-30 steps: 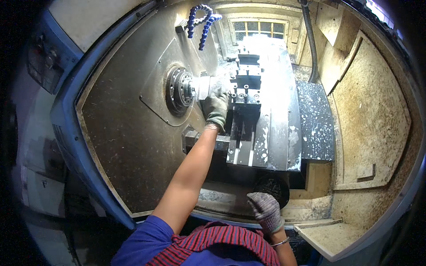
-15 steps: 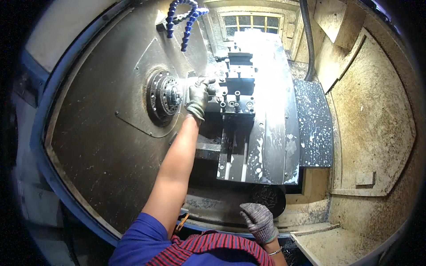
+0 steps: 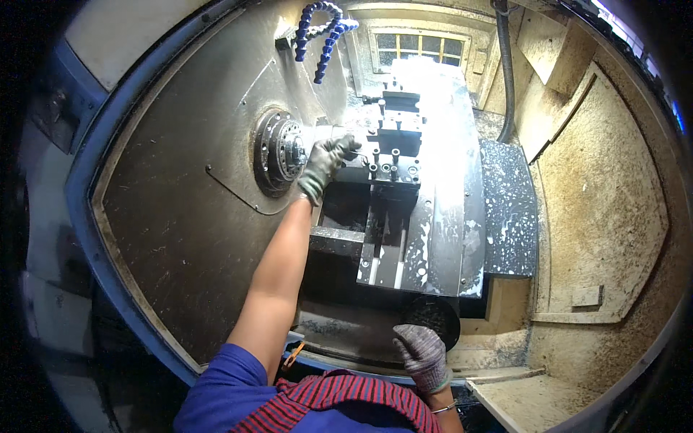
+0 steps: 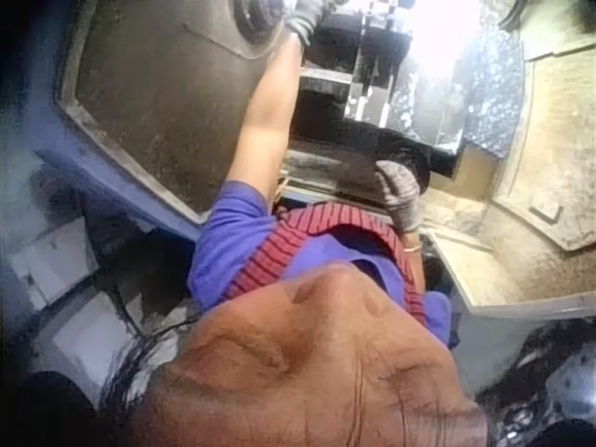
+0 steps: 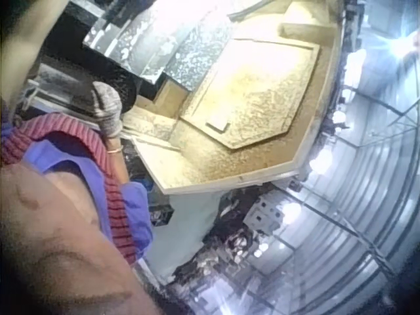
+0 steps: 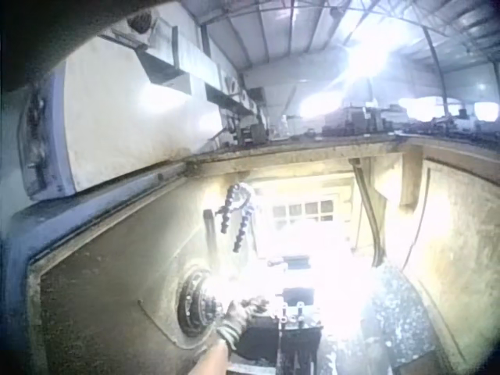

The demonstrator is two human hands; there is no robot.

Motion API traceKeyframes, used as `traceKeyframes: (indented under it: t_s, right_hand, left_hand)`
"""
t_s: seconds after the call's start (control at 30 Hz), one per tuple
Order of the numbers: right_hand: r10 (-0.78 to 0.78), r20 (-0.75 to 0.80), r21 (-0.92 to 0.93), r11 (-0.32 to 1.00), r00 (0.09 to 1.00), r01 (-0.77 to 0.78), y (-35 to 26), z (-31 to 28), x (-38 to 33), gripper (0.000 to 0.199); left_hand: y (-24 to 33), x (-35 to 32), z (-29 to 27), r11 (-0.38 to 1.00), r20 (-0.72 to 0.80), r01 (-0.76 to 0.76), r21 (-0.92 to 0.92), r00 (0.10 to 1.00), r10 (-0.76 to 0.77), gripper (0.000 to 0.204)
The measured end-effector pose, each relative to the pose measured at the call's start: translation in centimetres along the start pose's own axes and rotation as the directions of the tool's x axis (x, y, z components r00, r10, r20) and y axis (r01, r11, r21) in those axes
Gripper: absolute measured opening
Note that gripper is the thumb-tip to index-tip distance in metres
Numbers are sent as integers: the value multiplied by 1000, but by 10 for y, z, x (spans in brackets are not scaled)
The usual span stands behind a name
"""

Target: The person operates a CNC lathe, repeatedly loading small metal parts into the chuck, securing them, and then removing them. The person uses gloved hands to handle the parts and a tool to tighten the chuck. The parts are placed into a container after removal.

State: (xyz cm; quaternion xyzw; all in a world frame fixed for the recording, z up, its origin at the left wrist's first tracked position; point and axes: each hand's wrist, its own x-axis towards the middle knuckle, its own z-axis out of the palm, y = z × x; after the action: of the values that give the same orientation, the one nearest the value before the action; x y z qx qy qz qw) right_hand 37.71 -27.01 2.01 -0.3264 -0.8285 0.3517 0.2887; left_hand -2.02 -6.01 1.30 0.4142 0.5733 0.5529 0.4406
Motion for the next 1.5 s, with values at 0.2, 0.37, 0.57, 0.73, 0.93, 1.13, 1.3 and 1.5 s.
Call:
traceKeyframes:
  t_s: [0.2, 0.37, 0.57, 0.73, 0.93, 1.13, 1.3, 1.5]
  right_hand:
    - [-9, 8, -5, 1000, 1000, 9, -3, 0, -13, 21]
    - [19, -50, 22, 1000, 999, -18, -2, -4, -20, 21]
    - [-86, 72, -67, 994, 994, 91, 28, 1, -29, 31]
    - [-98, -14, -60, 994, 995, 97, 20, -6, -28, 28]
    - [-96, 30, -38, 995, 995, 97, 13, 0, -26, 25]
    - [-100, 85, -74, 992, 991, 107, 1, 7, -24, 24]
    - [-127, 104, -81, 987, 986, 136, 1, 8, -23, 25]
    - [-125, 105, -64, 989, 987, 132, 1, 9, -24, 25]
  left_hand:
    - [25, -29, -3, 596, 174, -310, 740, 945, 276, 18]
    - [47, -28, 26, 943, -116, -175, 283, 970, 215, 20]
    - [-7, -32, 20, 914, -148, -359, 187, 910, 388, 20]
    - [0, -48, 28, 989, -268, -104, 102, 955, 128, 19]
    - [-31, -41, 8, 970, -265, -216, 112, 934, 239, 23]
    - [6, -71, 36, 989, -274, -101, 107, 953, 127, 20]
    - [25, -81, 53, 987, -260, 1, 158, 965, 40, 19]
    - [11, -67, 54, 965, -264, -31, 262, 959, 103, 18]
